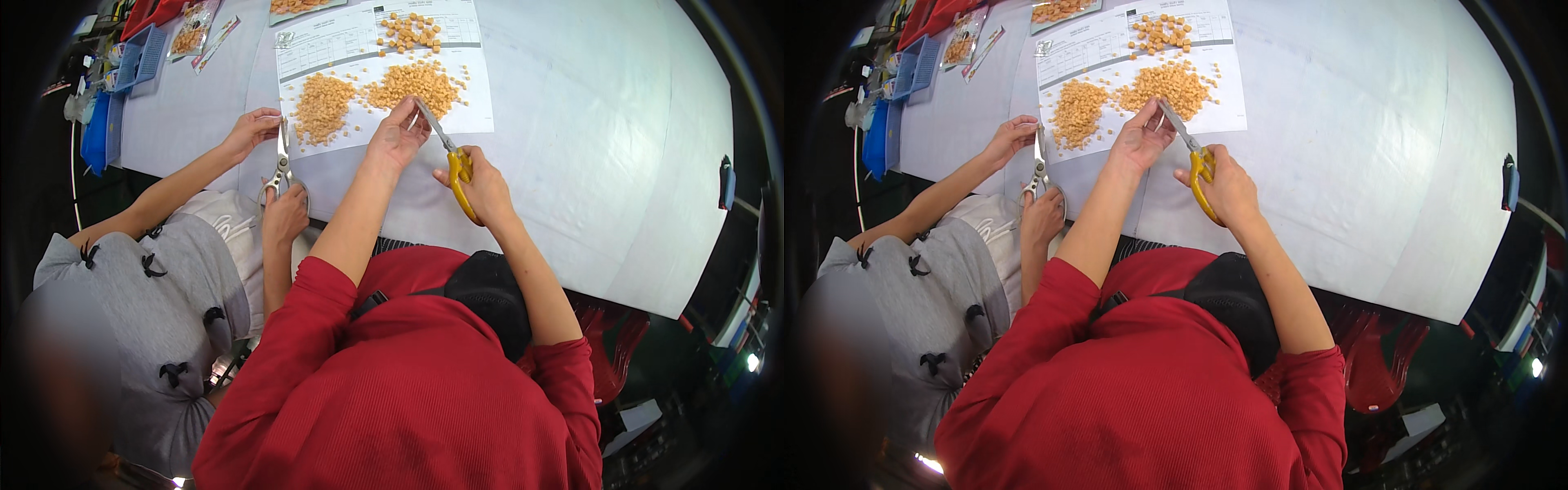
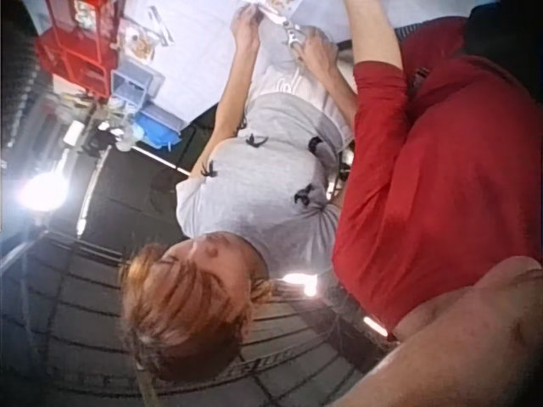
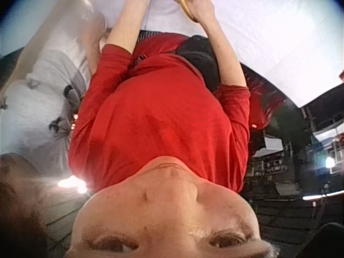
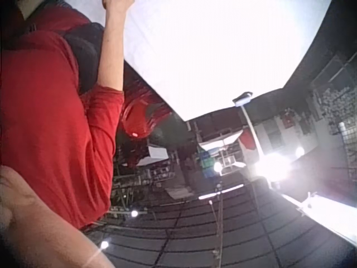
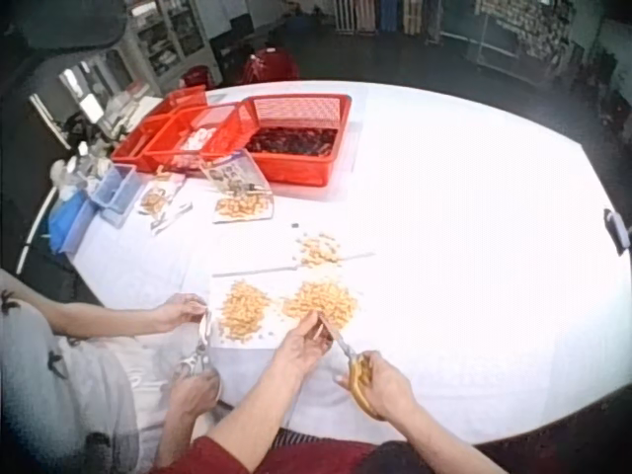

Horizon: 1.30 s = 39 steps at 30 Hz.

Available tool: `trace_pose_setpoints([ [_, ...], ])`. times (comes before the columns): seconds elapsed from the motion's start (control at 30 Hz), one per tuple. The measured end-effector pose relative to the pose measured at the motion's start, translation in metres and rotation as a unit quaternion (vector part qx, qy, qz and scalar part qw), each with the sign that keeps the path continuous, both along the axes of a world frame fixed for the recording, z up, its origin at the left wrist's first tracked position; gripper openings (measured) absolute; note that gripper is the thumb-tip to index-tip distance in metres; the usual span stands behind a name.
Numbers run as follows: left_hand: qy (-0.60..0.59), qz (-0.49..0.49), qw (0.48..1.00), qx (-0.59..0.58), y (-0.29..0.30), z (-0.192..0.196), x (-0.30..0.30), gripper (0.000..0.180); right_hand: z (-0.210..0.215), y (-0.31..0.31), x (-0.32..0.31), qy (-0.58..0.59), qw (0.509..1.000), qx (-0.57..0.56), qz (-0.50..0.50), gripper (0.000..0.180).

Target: The person uses yellow-handled scissors to cut small yellow food items, likely peanuts, on a white sheet of paper. Another person in a gray shirt works alongside, also cutting similar items. The cut pieces accumulate on the paper throughout the clip.

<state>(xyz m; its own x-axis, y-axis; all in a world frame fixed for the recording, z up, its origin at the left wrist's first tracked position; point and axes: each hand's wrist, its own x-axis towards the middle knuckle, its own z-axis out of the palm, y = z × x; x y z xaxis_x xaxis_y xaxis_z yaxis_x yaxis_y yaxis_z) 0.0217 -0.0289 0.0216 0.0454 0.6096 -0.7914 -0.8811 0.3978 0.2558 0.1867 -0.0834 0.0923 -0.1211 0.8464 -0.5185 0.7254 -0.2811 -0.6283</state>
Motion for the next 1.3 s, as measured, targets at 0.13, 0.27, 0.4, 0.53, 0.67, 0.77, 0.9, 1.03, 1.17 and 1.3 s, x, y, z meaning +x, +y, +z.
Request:
trace_pose_setpoints([
  [0.13,-0.006,0.014,1.000,0.002,-0.003,0.005,0.000,0.023,0.006,0.001,-0.006,0.019,1.000,-0.015,-0.004,0.069],
  [0.27,0.004,-0.002,1.000,0.004,-0.002,0.010,0.000,0.026,0.015,0.006,-0.008,0.027,0.999,-0.028,-0.010,0.070],
  [0.4,0.028,-0.039,0.998,0.045,0.008,0.012,-0.001,0.020,0.019,0.018,-0.004,0.029,0.999,-0.025,-0.020,0.070],
  [0.53,0.070,-0.063,0.994,0.054,0.026,0.018,0.001,0.019,0.020,0.038,0.001,0.032,0.999,-0.031,-0.023,0.070],
  [0.67,0.204,-0.127,0.970,0.036,0.051,0.023,0.008,0.019,0.009,0.057,0.011,0.030,0.998,-0.029,-0.037,0.068],
  [0.77,0.464,-0.153,0.867,0.092,0.090,0.005,0.002,0.015,0.005,0.076,0.020,0.026,0.996,-0.063,-0.060,0.060],
  [0.9,0.699,-0.222,0.671,0.113,0.157,0.000,0.001,0.012,0.000,0.105,0.035,0.044,0.993,-0.088,-0.071,0.066],
  [1.03,0.819,-0.256,0.499,0.117,0.195,-0.017,0.016,0.013,-0.014,0.117,0.051,0.042,0.994,-0.074,-0.076,0.065],
  [1.17,0.814,-0.280,0.498,0.103,0.213,-0.017,0.028,0.014,-0.015,0.128,0.062,0.047,0.994,-0.081,-0.062,0.064],
  [1.3,0.796,-0.290,0.519,0.116,0.207,-0.018,0.033,0.015,-0.015,0.127,0.069,0.049,0.994,-0.075,-0.063,0.064],
])
